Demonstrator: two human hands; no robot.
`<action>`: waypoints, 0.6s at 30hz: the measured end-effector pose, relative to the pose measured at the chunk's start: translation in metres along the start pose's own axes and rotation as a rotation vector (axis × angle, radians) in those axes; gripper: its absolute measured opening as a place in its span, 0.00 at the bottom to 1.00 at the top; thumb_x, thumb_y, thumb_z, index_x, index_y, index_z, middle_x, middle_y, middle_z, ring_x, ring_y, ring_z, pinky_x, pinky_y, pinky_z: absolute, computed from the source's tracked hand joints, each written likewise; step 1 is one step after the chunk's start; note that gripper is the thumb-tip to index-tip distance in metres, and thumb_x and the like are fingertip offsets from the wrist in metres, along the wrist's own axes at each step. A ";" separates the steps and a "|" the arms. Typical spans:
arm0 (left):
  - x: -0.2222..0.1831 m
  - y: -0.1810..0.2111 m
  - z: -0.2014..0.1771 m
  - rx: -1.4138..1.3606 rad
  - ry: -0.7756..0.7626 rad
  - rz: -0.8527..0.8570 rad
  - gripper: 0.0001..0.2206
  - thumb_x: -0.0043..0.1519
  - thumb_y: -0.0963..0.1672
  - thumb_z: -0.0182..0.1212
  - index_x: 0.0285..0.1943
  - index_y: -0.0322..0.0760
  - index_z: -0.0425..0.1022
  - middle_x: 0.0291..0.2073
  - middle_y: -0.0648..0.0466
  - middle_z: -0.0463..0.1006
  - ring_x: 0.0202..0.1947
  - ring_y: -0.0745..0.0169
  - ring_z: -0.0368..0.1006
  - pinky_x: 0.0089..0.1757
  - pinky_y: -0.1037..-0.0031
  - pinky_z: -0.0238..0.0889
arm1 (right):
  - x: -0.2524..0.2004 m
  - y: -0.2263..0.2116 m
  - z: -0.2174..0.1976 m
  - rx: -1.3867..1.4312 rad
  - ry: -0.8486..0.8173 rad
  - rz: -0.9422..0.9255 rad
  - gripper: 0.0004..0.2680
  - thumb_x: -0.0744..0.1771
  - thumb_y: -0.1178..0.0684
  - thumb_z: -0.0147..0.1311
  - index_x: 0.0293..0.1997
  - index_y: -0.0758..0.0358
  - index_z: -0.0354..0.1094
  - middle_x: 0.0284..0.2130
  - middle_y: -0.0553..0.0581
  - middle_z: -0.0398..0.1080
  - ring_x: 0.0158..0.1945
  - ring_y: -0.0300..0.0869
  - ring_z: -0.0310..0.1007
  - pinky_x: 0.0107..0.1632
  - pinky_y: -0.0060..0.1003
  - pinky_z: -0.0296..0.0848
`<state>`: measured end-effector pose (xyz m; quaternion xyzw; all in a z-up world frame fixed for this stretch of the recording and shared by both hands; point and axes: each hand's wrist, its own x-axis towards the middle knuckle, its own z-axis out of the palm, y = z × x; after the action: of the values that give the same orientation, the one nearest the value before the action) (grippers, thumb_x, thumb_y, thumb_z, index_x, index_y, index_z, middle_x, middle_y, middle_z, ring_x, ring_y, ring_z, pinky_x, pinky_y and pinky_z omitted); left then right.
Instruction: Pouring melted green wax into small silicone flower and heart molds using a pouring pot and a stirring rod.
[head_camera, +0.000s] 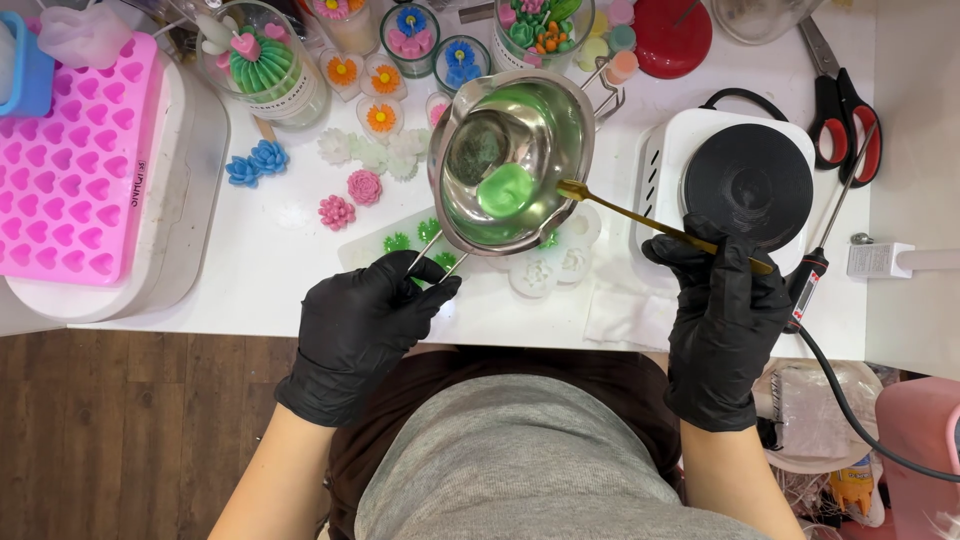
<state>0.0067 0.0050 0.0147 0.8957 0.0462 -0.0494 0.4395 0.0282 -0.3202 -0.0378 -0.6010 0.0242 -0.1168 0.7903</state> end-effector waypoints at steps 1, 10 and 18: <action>-0.001 -0.002 0.000 0.000 0.000 0.000 0.10 0.57 0.48 0.71 0.42 0.43 0.83 0.18 0.57 0.81 0.17 0.67 0.78 0.25 0.75 0.69 | 0.001 -0.002 0.003 0.000 0.000 0.000 0.08 0.76 0.54 0.50 0.58 0.71 0.67 0.47 0.63 0.75 0.48 0.51 0.80 0.58 0.48 0.80; -0.001 -0.003 0.000 -0.018 -0.003 -0.002 0.11 0.56 0.48 0.71 0.44 0.42 0.82 0.19 0.56 0.81 0.18 0.67 0.79 0.26 0.75 0.69 | 0.005 0.010 -0.011 -0.119 0.097 0.003 0.07 0.77 0.55 0.49 0.54 0.70 0.66 0.38 0.60 0.75 0.39 0.46 0.78 0.47 0.42 0.79; -0.005 -0.011 0.006 0.180 0.173 0.284 0.11 0.58 0.47 0.73 0.45 0.40 0.81 0.22 0.55 0.81 0.20 0.60 0.77 0.26 0.72 0.68 | 0.001 0.025 -0.024 -0.142 0.054 -0.041 0.07 0.78 0.52 0.47 0.53 0.65 0.66 0.39 0.58 0.75 0.37 0.42 0.77 0.40 0.32 0.71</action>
<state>0.0002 0.0063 0.0030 0.9297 -0.0477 0.0864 0.3548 0.0288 -0.3365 -0.0682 -0.6526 0.0414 -0.1470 0.7421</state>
